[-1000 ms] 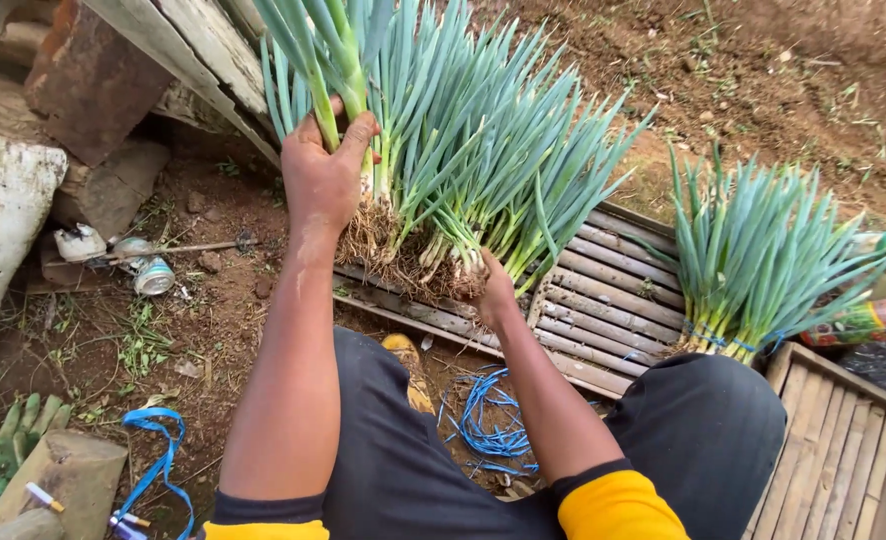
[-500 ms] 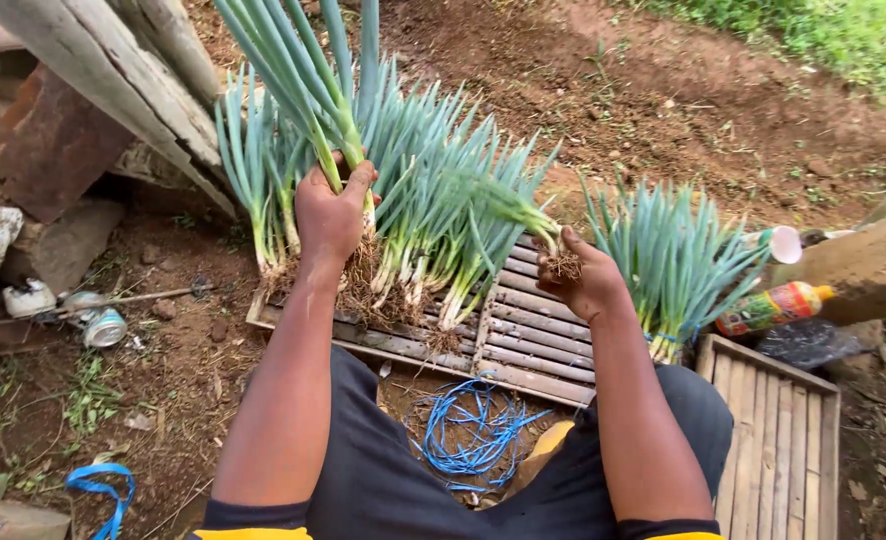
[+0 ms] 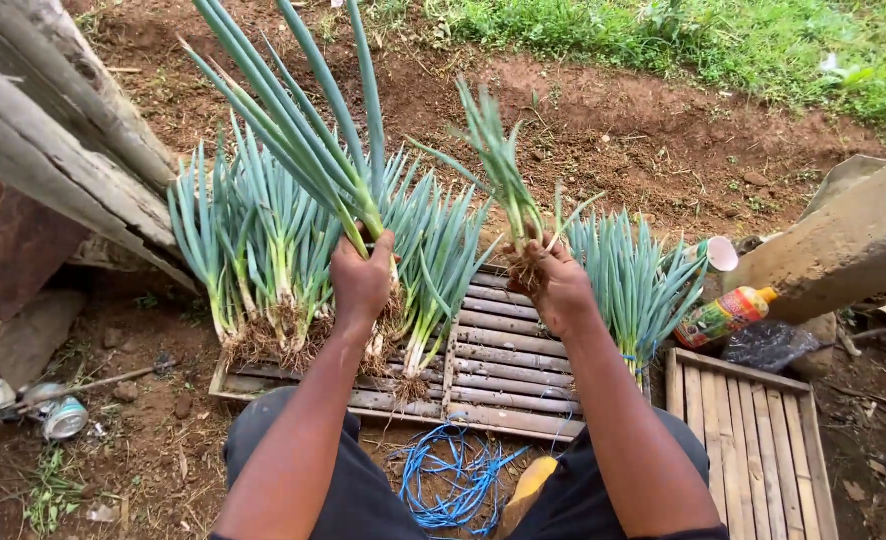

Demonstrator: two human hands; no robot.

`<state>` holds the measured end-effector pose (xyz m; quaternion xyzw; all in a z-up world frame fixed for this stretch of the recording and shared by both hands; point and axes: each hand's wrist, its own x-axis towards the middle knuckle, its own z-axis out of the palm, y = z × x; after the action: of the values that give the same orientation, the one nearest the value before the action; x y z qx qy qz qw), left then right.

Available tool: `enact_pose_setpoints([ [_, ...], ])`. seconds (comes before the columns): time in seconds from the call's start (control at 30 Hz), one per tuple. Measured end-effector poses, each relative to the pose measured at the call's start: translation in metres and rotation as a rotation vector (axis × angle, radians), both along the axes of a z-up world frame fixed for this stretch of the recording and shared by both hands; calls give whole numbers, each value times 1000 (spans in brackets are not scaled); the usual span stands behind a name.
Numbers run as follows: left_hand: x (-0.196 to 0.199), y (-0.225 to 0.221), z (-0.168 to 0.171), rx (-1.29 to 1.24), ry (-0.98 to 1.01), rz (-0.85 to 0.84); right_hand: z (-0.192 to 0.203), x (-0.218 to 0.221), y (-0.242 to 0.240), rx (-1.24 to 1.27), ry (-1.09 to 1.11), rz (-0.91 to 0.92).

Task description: Cleaning and bundling scallions using blue string in an outdoor processing area

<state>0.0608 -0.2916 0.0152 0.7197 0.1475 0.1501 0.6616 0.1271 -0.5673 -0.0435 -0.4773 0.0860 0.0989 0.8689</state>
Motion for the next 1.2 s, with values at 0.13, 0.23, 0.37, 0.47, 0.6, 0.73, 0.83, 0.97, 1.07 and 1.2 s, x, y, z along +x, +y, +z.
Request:
enact_pose_setpoints([
  [0.13,14,-25,-22,11,42,-80,-9,-1,0,77,81,17],
  [0.23,24,-45,-39,-1,55,-194,15,-16,19,103,73,26],
  [0.37,26,-56,-44,-107,59,-245,9,-28,45,-104,-28,104],
  [0.47,24,-58,-36,-122,76,-255,12,-37,59,-375,-219,167],
  [0.6,26,-59,-53,-255,62,-279,4,-48,68,-899,-333,239],
  [0.73,28,-58,-56,-240,127,-321,46,-66,77,-1022,-489,279],
  [0.83,25,-51,-62,-284,204,-311,11,-58,79,-1228,-516,241],
  [0.97,26,-41,-86,-356,176,-293,16,-66,86,-1115,-447,246],
  [1.07,29,-32,-95,-397,153,-269,4,-58,87,-777,-316,217],
  [1.2,27,-25,-84,-399,136,-245,2,-51,88,-274,-190,172],
])
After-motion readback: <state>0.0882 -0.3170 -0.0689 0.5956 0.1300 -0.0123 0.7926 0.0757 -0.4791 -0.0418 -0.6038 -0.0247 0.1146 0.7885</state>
